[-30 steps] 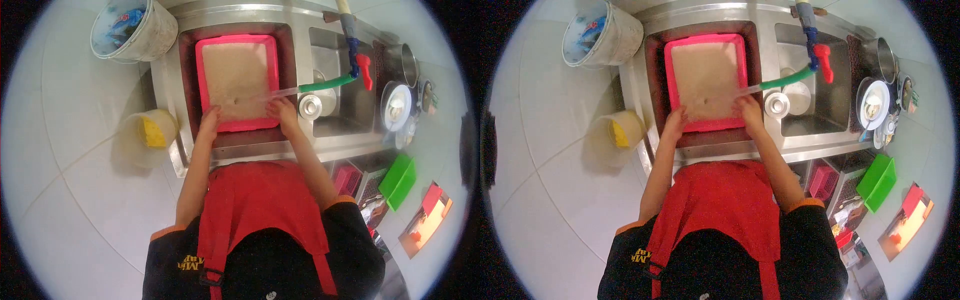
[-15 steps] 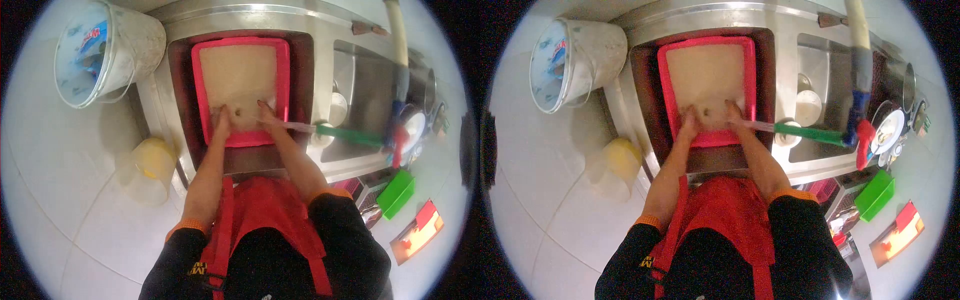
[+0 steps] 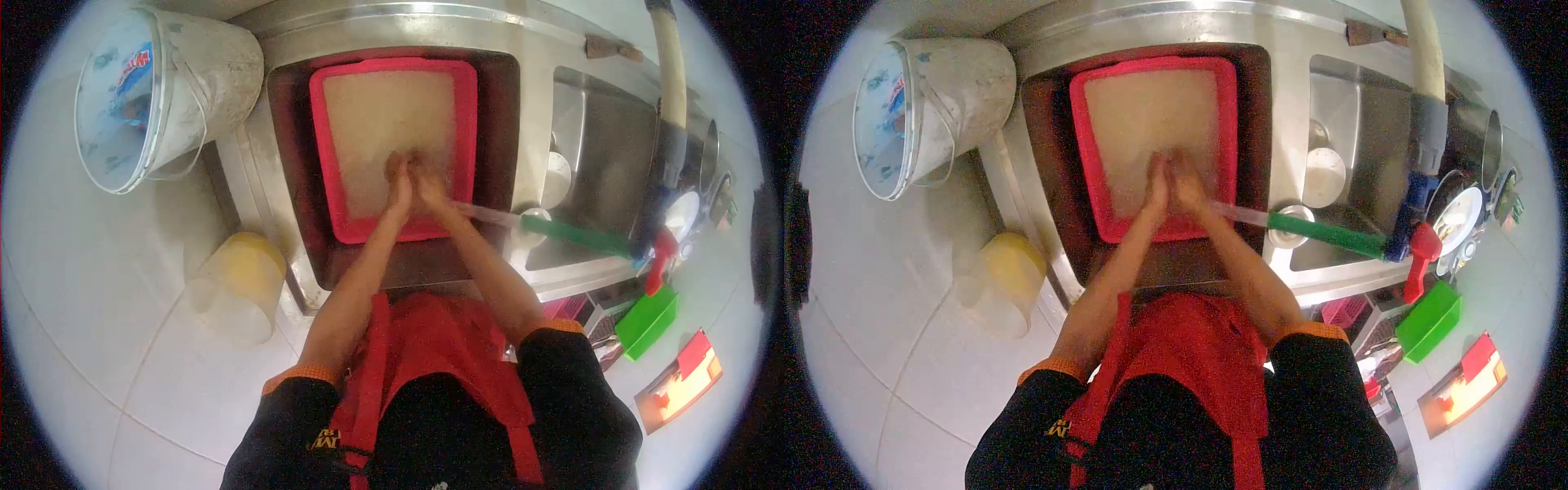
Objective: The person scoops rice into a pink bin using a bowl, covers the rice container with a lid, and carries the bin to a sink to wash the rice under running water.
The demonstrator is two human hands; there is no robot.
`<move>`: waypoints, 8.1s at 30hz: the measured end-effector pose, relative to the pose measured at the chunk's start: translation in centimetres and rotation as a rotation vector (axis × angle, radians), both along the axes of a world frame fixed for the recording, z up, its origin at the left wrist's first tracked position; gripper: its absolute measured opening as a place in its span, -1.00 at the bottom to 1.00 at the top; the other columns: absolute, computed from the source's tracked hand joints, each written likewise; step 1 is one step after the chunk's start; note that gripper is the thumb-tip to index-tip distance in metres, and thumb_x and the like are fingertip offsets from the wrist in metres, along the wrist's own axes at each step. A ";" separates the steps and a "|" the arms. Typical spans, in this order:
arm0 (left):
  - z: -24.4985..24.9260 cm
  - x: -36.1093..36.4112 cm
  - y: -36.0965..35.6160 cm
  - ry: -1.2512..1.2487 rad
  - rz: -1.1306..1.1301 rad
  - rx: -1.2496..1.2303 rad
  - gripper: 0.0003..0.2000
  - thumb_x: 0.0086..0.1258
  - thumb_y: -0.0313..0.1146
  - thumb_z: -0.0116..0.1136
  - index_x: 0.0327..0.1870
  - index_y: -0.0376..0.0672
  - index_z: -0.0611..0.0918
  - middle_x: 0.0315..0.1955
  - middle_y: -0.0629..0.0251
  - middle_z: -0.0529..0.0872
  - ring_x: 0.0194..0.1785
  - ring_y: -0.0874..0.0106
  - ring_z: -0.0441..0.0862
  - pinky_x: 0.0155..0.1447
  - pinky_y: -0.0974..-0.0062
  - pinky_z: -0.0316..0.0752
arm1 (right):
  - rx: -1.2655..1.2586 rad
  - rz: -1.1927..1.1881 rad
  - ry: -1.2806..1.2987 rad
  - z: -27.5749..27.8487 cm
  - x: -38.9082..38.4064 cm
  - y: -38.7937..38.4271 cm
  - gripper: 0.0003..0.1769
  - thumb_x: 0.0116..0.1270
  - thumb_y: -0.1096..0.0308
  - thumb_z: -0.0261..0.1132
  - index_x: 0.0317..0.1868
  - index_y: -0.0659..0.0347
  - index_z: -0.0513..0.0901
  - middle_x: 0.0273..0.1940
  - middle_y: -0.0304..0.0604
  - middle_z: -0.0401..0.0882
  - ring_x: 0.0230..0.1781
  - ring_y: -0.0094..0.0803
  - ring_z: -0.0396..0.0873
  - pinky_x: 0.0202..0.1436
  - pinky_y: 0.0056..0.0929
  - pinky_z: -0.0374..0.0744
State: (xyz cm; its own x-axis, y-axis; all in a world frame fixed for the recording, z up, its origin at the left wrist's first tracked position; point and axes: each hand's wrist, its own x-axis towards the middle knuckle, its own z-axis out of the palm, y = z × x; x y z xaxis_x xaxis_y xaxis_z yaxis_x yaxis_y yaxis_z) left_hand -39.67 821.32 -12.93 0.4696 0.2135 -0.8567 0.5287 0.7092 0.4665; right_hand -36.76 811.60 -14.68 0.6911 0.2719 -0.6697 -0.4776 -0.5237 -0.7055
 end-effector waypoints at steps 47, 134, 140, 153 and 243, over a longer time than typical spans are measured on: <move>-2.4 -4.1 -1.4 0.151 0.073 0.121 -0.61 0.36 -0.17 0.04 0.02 -0.32 0.53 0.01 0.05 0.56 0.02 0.26 0.55 0.12 0.27 0.44 | 0.191 -0.217 0.298 4.0 -3.6 0.2 -0.45 0.44 0.21 0.10 0.36 0.29 0.33 0.35 -0.01 0.36 0.31 -0.07 0.39 0.40 -0.16 0.32; -0.6 -5.2 6.3 0.259 -0.360 0.626 -0.53 0.36 -0.10 -0.05 -0.05 -0.43 0.57 -0.03 -0.14 0.66 0.09 0.01 0.59 0.16 0.14 0.41 | 0.157 -0.189 0.025 24.1 5.0 -8.2 -0.64 0.41 0.24 0.22 0.12 0.26 0.56 -0.11 -0.15 0.68 -0.13 -0.45 0.63 -0.08 -0.44 0.58; -0.9 -5.2 7.6 0.347 -0.487 0.443 -0.39 0.42 -0.03 -0.08 0.27 -0.43 0.41 0.29 -0.21 0.43 0.39 0.01 0.36 0.43 0.17 0.19 | -0.130 0.599 -0.555 12.4 5.0 0.5 -0.50 0.26 0.35 0.29 0.22 0.26 0.49 0.08 0.19 0.55 0.10 0.05 0.54 0.22 -0.19 0.50; -2.9 -7.8 5.8 0.267 -0.146 0.322 -0.33 0.48 0.10 -0.16 0.43 -0.26 0.28 0.38 0.03 0.33 0.40 0.10 0.30 0.46 0.20 0.16 | -0.370 0.468 -0.762 2.7 8.3 6.6 -0.39 0.22 0.17 0.29 0.26 0.23 0.46 0.25 0.26 0.40 0.28 0.15 0.35 0.35 0.00 0.33; -0.3 -3.6 -1.2 -0.214 -0.288 0.279 -0.34 0.56 0.06 -0.27 0.49 -0.27 0.16 0.51 0.08 0.11 0.55 0.20 0.03 0.58 0.32 -0.12 | -0.116 -0.172 0.033 -0.3 -0.5 0.7 -0.29 0.49 -0.14 0.00 0.41 0.24 0.31 0.42 0.01 0.25 0.38 -0.12 0.28 0.44 -0.23 0.23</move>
